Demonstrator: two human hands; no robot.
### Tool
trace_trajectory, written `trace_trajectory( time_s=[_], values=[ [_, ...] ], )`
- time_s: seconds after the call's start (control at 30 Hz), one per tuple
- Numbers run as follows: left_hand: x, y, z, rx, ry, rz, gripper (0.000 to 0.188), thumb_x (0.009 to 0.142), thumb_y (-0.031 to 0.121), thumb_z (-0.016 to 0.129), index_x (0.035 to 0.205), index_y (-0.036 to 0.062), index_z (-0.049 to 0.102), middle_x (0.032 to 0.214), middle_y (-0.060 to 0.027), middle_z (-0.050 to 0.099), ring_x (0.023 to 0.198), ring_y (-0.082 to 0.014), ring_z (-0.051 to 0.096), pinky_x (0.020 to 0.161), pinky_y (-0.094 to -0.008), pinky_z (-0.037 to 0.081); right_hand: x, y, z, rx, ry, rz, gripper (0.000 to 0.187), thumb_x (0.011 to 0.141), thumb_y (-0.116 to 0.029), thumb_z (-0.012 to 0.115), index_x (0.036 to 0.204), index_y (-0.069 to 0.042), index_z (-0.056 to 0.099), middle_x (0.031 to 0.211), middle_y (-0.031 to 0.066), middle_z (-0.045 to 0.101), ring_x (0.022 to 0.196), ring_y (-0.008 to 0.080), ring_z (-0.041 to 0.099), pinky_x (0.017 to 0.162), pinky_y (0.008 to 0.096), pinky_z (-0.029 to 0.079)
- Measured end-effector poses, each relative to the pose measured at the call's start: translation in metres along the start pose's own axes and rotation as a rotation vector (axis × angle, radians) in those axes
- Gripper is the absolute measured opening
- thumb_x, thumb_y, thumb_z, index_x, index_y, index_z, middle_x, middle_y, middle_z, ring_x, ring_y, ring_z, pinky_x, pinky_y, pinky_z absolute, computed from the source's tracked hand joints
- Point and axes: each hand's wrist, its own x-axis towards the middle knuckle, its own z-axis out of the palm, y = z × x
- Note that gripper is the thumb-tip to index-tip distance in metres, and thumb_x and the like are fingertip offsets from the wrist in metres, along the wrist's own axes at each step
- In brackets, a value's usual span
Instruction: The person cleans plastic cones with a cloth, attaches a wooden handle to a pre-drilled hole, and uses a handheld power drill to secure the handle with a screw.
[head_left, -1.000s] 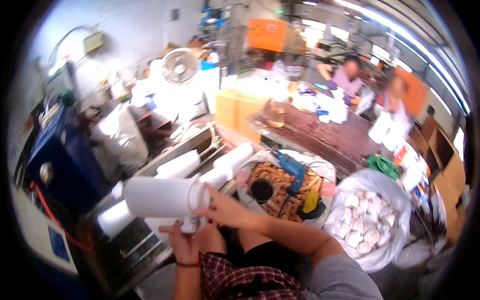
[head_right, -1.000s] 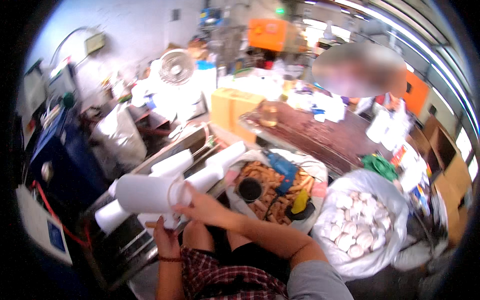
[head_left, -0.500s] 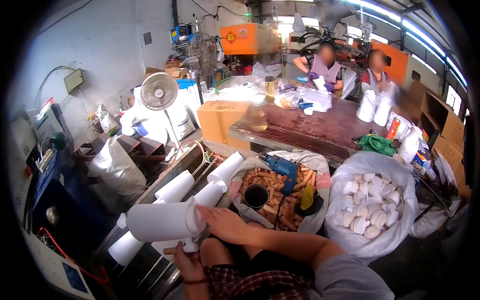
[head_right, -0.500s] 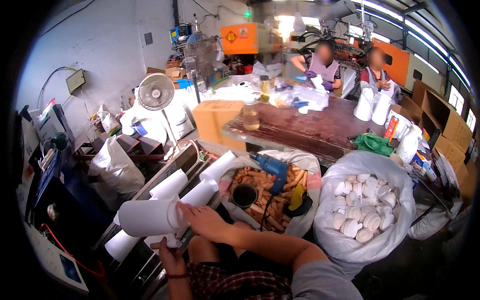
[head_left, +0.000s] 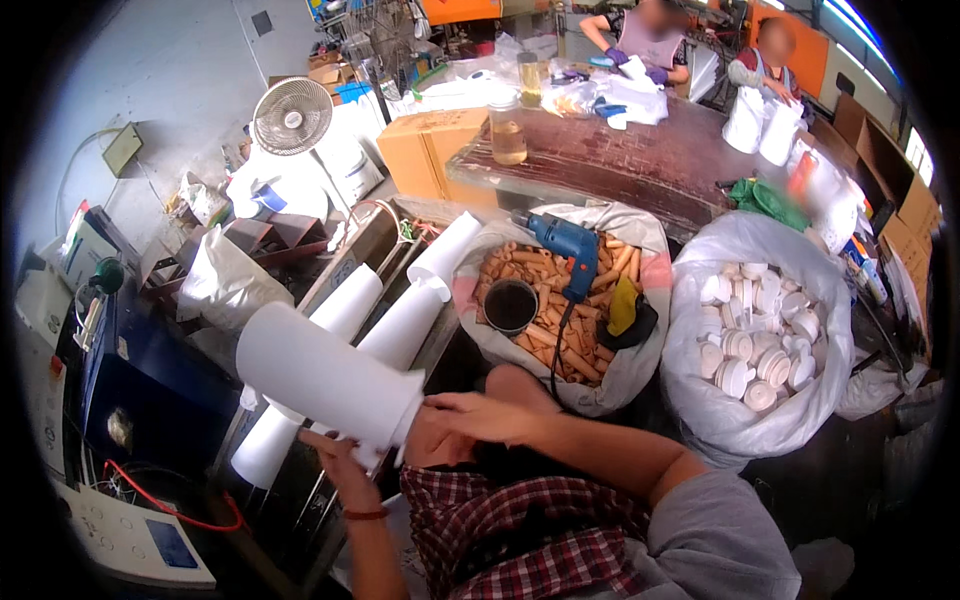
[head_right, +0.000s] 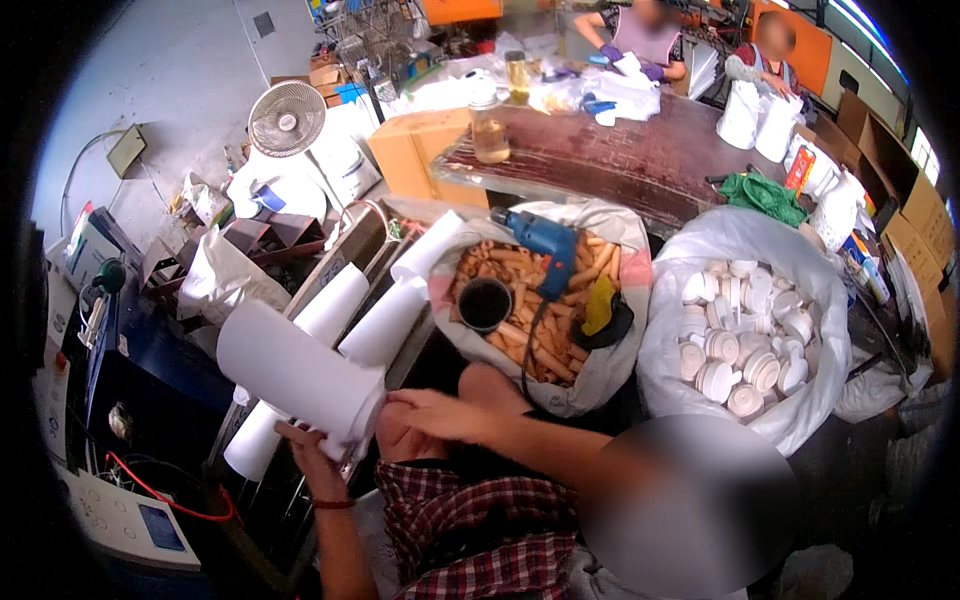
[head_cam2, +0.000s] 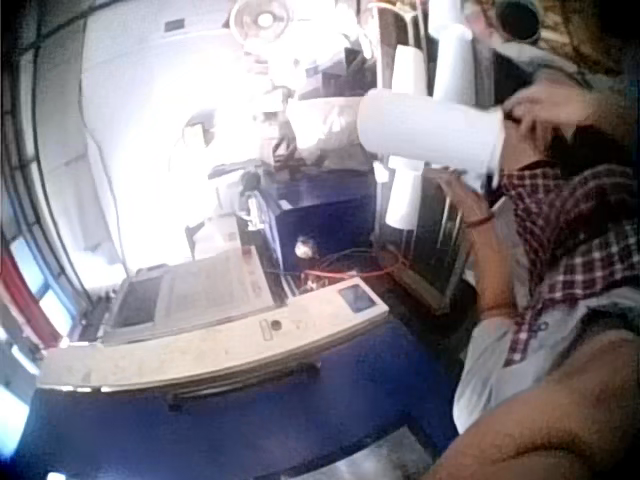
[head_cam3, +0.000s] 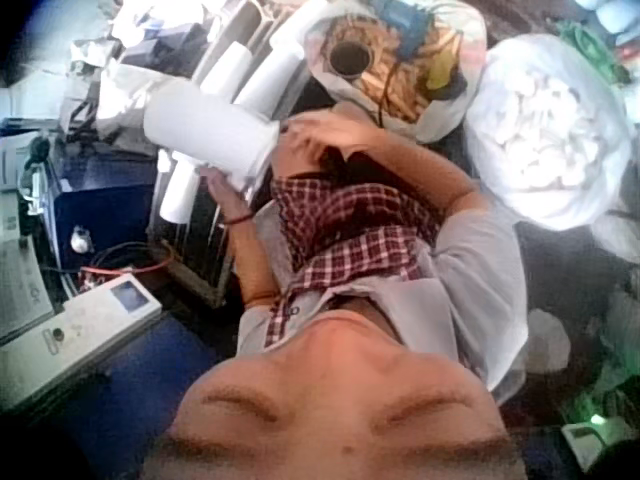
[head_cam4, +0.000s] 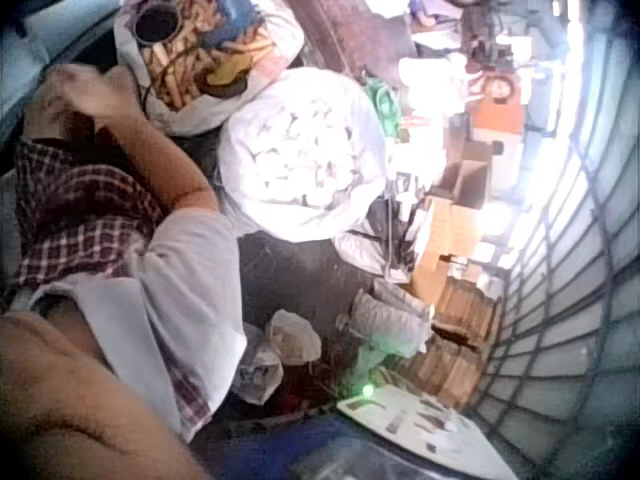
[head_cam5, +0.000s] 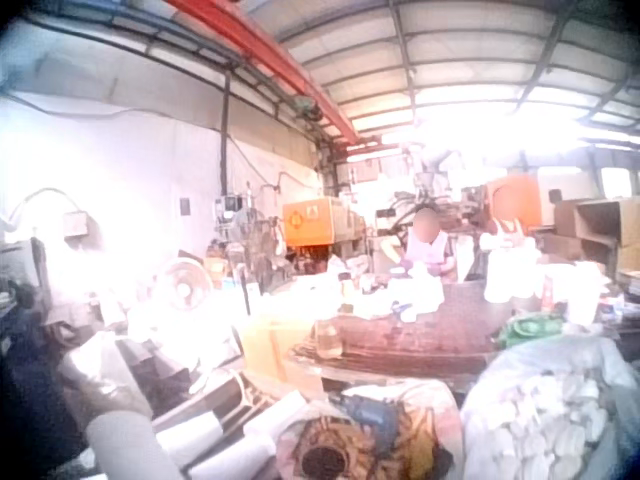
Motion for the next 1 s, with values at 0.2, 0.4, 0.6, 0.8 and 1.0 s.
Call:
trace_trajectory(
  time_s=[0.2,0.4,0.6,0.8,1.0],
  values=[
    [0.02,-0.012,-0.071,0.408,-0.851,-0.009,0.029,0.094,0.015,0.047,0.117,-0.0021,0.052,0.11,-0.0108,0.06,0.098,-0.0205,0.06,0.083,-0.0319,0.051,-0.061,-0.036,-0.136,-0.029,0.917,-0.161,0.018,0.089,-0.018,0.056,0.1,-0.003,0.054,0.092,0.0052,0.056,0.088,0.0116,0.055,0.078,0.0274,0.045],
    [0.006,-0.037,-0.01,0.925,-1.308,-0.213,0.024,0.086,0.025,0.06,0.098,0.0044,0.064,0.093,-0.0093,0.065,0.08,-0.0248,0.063,0.069,-0.0354,0.05,-0.061,0.035,-0.31,-0.065,1.018,0.017,0.033,0.088,-0.029,0.059,0.106,-0.002,0.054,0.095,0.0059,0.057,0.081,0.016,0.057,0.068,0.0293,0.047],
    [0.023,-0.031,0.054,1.36,-1.187,0.399,0.024,0.082,0.03,0.063,0.093,0.0083,0.066,0.093,-0.0136,0.062,0.082,-0.0311,0.061,0.066,-0.0377,0.049,-0.017,0.023,-0.331,0.488,0.916,0.028,0.047,0.089,-0.039,0.056,0.12,-0.005,0.05,0.104,0.0095,0.061,0.092,0.0222,0.061,0.08,0.0385,0.05],
    [0.063,-0.045,0.189,0.909,-1.001,0.305,0.021,0.083,0.015,0.064,0.1,0.0022,0.064,0.09,-0.0121,0.062,0.073,-0.0245,0.061,0.065,-0.0314,0.049,-0.004,0.003,-0.313,0.626,0.843,0.047,0.048,0.086,-0.044,0.058,0.114,-0.006,0.054,0.101,0.0115,0.062,0.086,0.0236,0.061,0.08,0.0406,0.05],
    [0.077,-0.125,0.263,1.359,-0.967,0.503,0.034,0.077,0.03,0.068,0.101,0.0059,0.065,0.08,-0.0165,0.064,0.075,-0.0353,0.062,0.067,-0.0432,0.049,0.02,0.014,-0.306,0.807,0.831,-0.151,0.039,0.084,-0.029,0.064,0.105,0.002,0.053,0.083,0.0123,0.061,0.074,0.0253,0.061,0.07,0.0369,0.053]
  ],
)
